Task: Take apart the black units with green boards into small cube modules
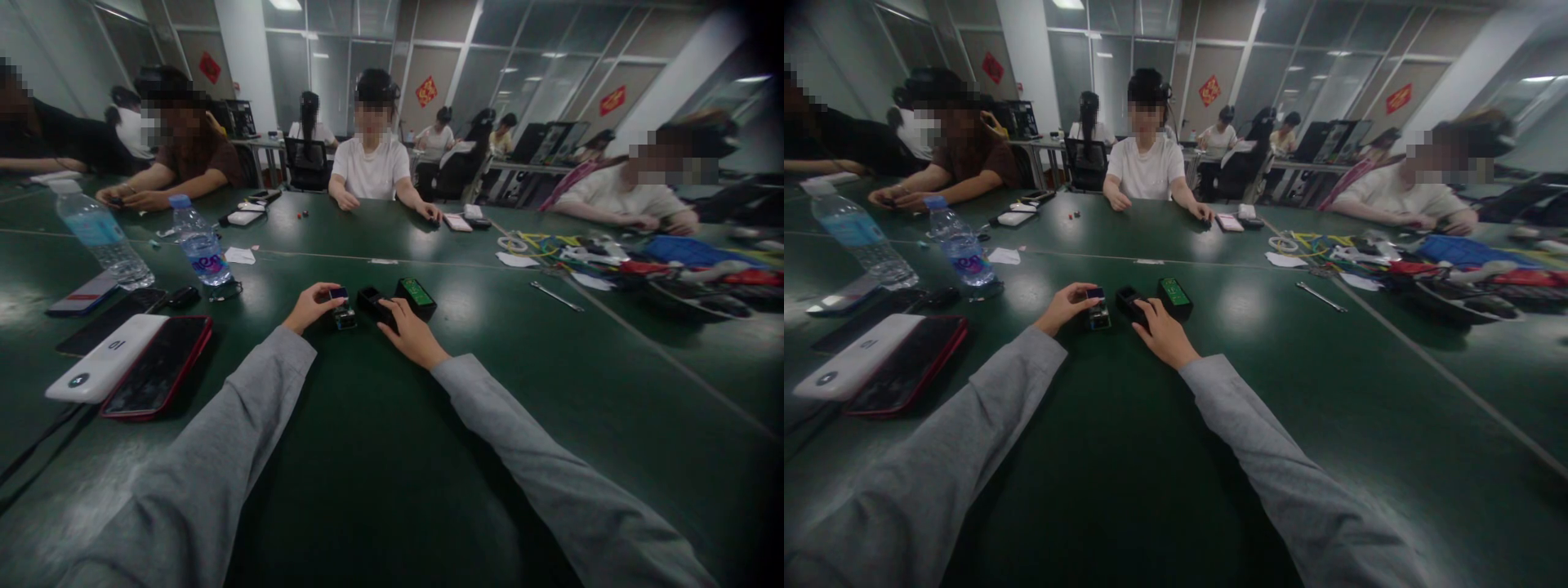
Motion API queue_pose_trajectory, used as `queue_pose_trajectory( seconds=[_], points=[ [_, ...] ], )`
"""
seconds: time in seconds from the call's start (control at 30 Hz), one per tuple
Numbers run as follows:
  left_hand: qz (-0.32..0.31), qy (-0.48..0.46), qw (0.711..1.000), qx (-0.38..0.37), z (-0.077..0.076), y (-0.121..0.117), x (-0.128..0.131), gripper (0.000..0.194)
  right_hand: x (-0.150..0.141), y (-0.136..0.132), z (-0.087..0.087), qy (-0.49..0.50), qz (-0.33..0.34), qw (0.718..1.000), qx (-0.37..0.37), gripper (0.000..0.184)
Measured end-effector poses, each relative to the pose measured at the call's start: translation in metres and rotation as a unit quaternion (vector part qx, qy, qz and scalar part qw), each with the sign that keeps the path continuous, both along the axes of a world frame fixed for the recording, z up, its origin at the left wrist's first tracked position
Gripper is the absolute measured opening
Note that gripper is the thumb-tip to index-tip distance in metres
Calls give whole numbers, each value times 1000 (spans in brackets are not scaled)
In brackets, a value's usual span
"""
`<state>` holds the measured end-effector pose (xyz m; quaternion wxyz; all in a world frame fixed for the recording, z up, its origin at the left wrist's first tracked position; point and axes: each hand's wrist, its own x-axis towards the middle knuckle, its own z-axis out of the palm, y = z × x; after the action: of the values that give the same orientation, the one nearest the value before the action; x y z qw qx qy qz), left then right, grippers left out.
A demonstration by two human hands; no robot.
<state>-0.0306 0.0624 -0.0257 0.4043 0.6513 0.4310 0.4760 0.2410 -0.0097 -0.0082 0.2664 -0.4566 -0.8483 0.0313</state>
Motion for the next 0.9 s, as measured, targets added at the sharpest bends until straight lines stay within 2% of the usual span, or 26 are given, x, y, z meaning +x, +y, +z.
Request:
queue_pose_trajectory(
  seconds=[0.23, 0.7, 0.9],
  points=[
    [-3, 3, 1000, 4, 0, 1, 0, 52, -1, -2, 5, -14, 21, 1000, 11, 46],
    [-1, 11, 1000, -17, 8, -6, 1, 54, -1, -3, 7, 24, -16, 999, 29, 43],
    [11, -60, 997, -48, 10, -8, 3, 49, -3, -4, 8, -19, 1, 998, 57, 56]
  ],
)
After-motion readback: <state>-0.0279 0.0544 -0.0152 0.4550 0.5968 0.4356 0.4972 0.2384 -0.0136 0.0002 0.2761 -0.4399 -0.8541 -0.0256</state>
